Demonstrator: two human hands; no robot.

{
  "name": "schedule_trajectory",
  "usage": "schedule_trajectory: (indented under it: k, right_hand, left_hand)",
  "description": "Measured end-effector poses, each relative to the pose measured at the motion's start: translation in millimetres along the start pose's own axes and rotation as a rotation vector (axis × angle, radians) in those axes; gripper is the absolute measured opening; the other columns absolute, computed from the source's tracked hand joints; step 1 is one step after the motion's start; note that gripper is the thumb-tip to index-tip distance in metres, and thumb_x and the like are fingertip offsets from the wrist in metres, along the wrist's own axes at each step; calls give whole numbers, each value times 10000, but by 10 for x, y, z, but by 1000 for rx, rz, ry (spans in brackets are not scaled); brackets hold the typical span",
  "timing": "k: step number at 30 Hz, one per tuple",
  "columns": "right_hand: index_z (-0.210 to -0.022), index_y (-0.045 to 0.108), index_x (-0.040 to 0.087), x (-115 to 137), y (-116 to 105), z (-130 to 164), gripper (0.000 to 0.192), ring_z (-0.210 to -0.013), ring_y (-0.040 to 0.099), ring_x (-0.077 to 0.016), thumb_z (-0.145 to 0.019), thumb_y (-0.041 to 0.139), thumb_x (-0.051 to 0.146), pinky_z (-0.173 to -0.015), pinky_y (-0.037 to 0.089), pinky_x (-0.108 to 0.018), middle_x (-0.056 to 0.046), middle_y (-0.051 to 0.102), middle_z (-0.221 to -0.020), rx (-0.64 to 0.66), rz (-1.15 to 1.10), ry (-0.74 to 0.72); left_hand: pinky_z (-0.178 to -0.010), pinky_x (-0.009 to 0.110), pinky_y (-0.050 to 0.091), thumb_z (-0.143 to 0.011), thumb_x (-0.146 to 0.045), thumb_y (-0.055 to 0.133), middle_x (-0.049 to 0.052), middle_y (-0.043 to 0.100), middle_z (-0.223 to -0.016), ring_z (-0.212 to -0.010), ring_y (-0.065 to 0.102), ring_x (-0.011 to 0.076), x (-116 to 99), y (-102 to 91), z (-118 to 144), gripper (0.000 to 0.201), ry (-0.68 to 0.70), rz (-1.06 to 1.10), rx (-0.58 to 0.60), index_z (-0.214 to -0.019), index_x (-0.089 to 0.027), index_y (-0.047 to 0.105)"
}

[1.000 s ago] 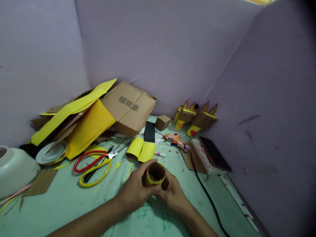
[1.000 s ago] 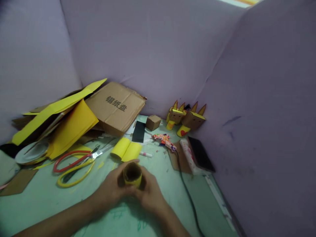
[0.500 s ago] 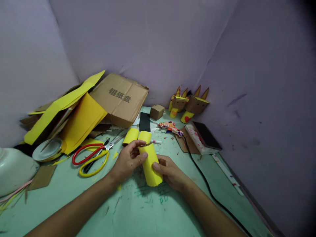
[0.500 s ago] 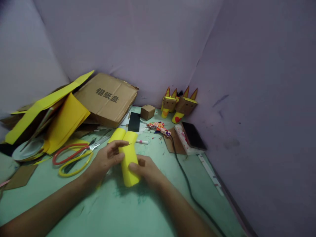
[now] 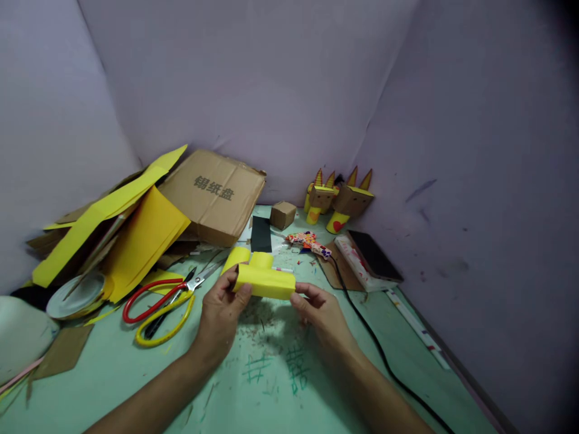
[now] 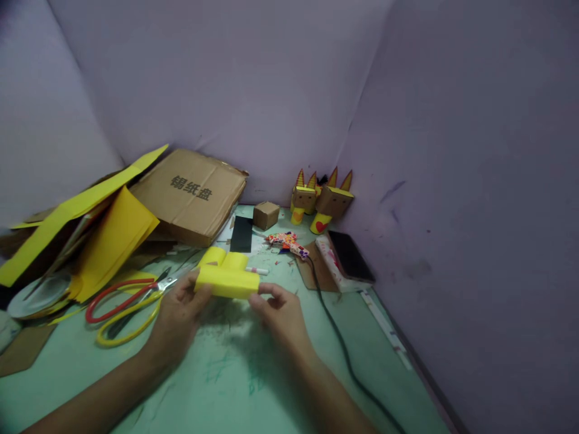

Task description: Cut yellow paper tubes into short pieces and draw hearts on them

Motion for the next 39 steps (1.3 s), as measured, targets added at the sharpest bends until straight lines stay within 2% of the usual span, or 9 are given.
schedule_trajectory:
  k: [4, 7, 11, 15, 19, 25, 29, 33, 39]
  right_hand:
    - [-783, 685, 123, -6, 68, 5, 408, -321, 444, -56, -571, 806, 450, -317, 380, -177, 19, 603, -541, 23, -46, 24]
    - [-739, 659, 137, 24, 40, 15, 404, -397, 571, -109, -549, 822, 453, -404, 481, -209, 9, 627, -547, -4, -67, 1]
    - [-661, 650, 151, 40, 26, 70, 378, -497, 659, -178, -522, 841, 446, -516, 553, -277, -10, 657, -552, -22, -58, -38]
    - [-635, 649, 156, 17, 56, 93, 374, -480, 660, -171, -527, 835, 462, -516, 553, -267, -3, 668, -563, -36, -64, -59]
    - [-721, 685, 143, -28, 69, 29, 394, -442, 642, -153, -580, 803, 492, -478, 541, -253, -11, 675, -573, -29, -65, -52]
    - [-659, 658, 165, 69, -77, 6, 343, -521, 662, -157, -635, 779, 485, -565, 548, -252, -8, 673, -563, -34, -32, -148]
    - [-721, 673, 169, 125, -74, -3, 334, -576, 671, -174, -655, 766, 482, -637, 559, -301, -29, 694, -633, 15, -8, -174]
    - [-829, 678, 163, 105, -28, -34, 383, -549, 653, -173, -665, 749, 502, -560, 540, -293, -42, 697, -692, 48, 19, -162]
    - [-732, 676, 160, 119, -71, -52, 344, -516, 607, -162, -736, 679, 504, -526, 499, -275, -30, 660, -639, 61, 72, -205]
  left_hand:
    - [-886, 360, 469, -671, -408, 714, 124, 592, -1197, -1077, 567, 277, 8, 97, 77, 396, -21, -129, 108, -961, -147, 646]
    - [-919, 356, 446, -681, -394, 695, 142, 540, -1263, -1126, 534, 294, -75, 131, 81, 347, 10, -278, 165, -914, -136, 695]
    - [-873, 334, 461, -709, -367, 644, 141, 588, -1151, -1066, 548, 278, -205, 128, 87, 263, 81, -394, 156, -816, -136, 712]
    - [-765, 303, 482, -728, -361, 619, 103, 588, -1018, -902, 579, 234, -271, 126, 130, 233, 173, -398, 138, -775, -143, 687]
    - [-722, 303, 485, -746, -390, 609, 97, 581, -1015, -876, 577, 232, -163, 72, 119, 260, 102, -371, 111, -802, -144, 675]
    - [-846, 336, 465, -720, -416, 641, 137, 594, -1140, -1058, 543, 299, -154, 134, 108, 283, 51, -348, 177, -760, -149, 725]
    - [-895, 349, 447, -707, -391, 651, 131, 618, -1140, -1109, 532, 304, -185, 173, 95, 273, 35, -346, 213, -822, -167, 756]
    - [-885, 349, 449, -677, -330, 668, 123, 622, -1120, -1047, 564, 292, -166, 152, 120, 179, 57, -385, 166, -693, -173, 751]
    - [-824, 336, 466, -693, -373, 660, 141, 596, -1103, -1058, 549, 301, -79, 153, 191, 234, 43, -374, 188, -594, -161, 645]
Point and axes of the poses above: each hand's wrist, its own z-axis away from the middle knuckle, its own y-axis out of the palm, x = y × z, the point moved 9 cm from there along -z, towards the middle knuckle
